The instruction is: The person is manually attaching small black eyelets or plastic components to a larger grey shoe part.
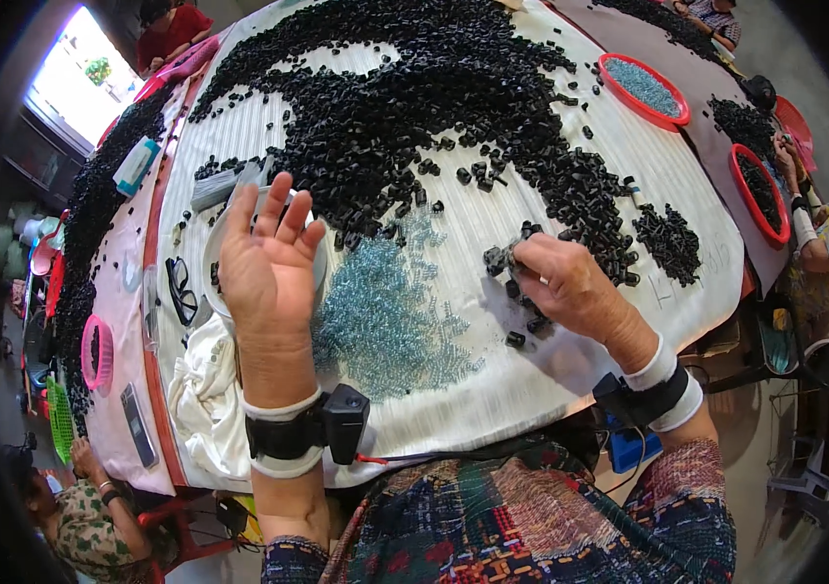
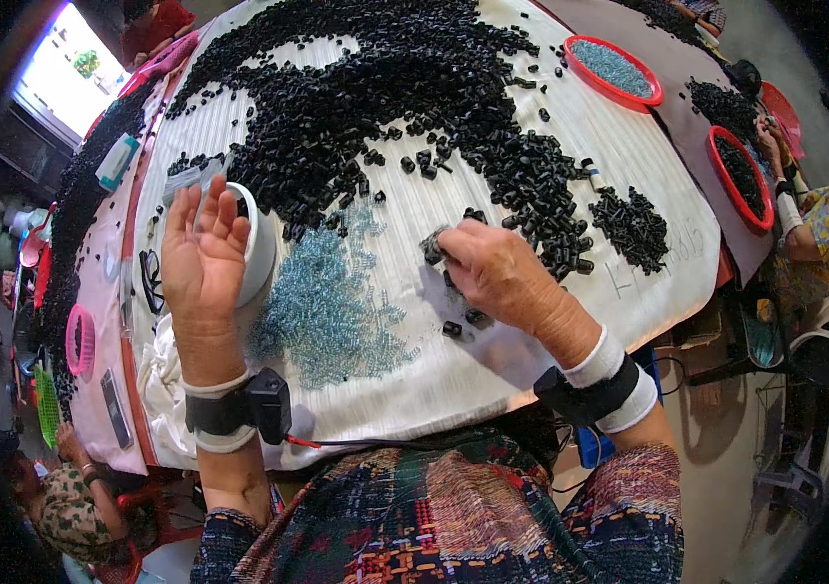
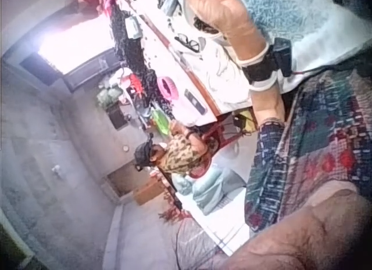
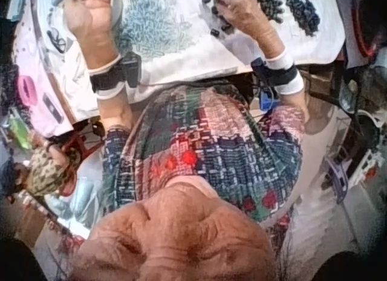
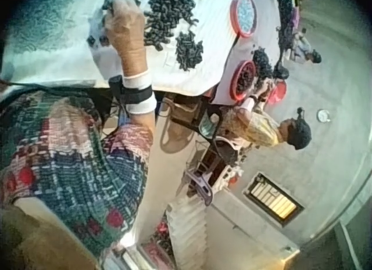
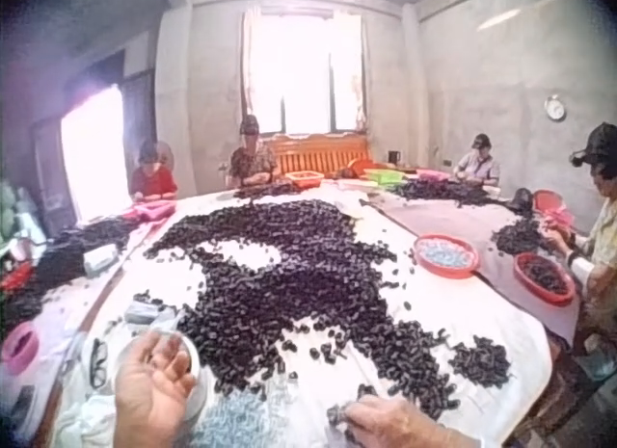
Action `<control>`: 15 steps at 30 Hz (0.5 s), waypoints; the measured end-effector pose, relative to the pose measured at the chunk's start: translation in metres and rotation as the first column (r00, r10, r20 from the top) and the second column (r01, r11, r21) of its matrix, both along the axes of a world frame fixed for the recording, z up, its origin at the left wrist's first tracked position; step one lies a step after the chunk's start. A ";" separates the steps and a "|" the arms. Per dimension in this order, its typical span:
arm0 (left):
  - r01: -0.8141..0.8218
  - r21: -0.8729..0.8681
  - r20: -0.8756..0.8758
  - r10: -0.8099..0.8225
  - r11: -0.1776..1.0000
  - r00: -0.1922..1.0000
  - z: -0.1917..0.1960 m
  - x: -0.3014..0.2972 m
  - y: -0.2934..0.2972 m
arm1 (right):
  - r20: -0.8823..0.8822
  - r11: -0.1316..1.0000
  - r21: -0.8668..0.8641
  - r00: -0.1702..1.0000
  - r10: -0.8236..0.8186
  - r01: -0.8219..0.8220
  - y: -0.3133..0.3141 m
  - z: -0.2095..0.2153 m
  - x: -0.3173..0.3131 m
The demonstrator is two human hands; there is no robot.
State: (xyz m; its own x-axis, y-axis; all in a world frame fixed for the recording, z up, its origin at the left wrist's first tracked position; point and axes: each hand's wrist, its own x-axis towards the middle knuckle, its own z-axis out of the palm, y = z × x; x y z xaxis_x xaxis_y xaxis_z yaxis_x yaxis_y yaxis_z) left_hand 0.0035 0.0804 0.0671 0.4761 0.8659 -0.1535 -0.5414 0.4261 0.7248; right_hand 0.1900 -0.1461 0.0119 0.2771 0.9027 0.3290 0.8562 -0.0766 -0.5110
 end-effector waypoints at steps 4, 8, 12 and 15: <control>0.112 0.095 0.068 -0.119 0.989 0.991 -0.004 -0.001 0.004 | -0.048 0.997 -0.022 0.996 0.078 -0.079 0.004 -0.004 -0.017; 0.047 0.016 0.025 -0.047 0.999 0.999 -0.008 0.000 -0.003 | -0.023 0.990 0.004 0.990 0.141 -0.141 0.012 -0.008 -0.030; 0.099 0.035 0.063 -0.102 0.994 0.993 -0.017 0.001 -0.010 | 0.004 0.986 -0.073 0.988 0.152 -0.151 0.019 -0.013 -0.035; 0.154 0.020 0.062 -0.155 0.988 0.986 -0.016 0.005 -0.015 | 0.098 0.957 -0.011 0.952 0.289 -0.289 0.033 -0.014 -0.040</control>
State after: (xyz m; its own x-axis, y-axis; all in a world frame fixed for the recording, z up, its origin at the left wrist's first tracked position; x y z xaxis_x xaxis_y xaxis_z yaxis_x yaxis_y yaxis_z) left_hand 0.0084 0.0650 0.0506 0.6129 0.7830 -0.1066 -0.5147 0.4979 0.6980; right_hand 0.1503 -0.1132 -0.0026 -0.0293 0.9383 0.3445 0.8872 0.1831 -0.4235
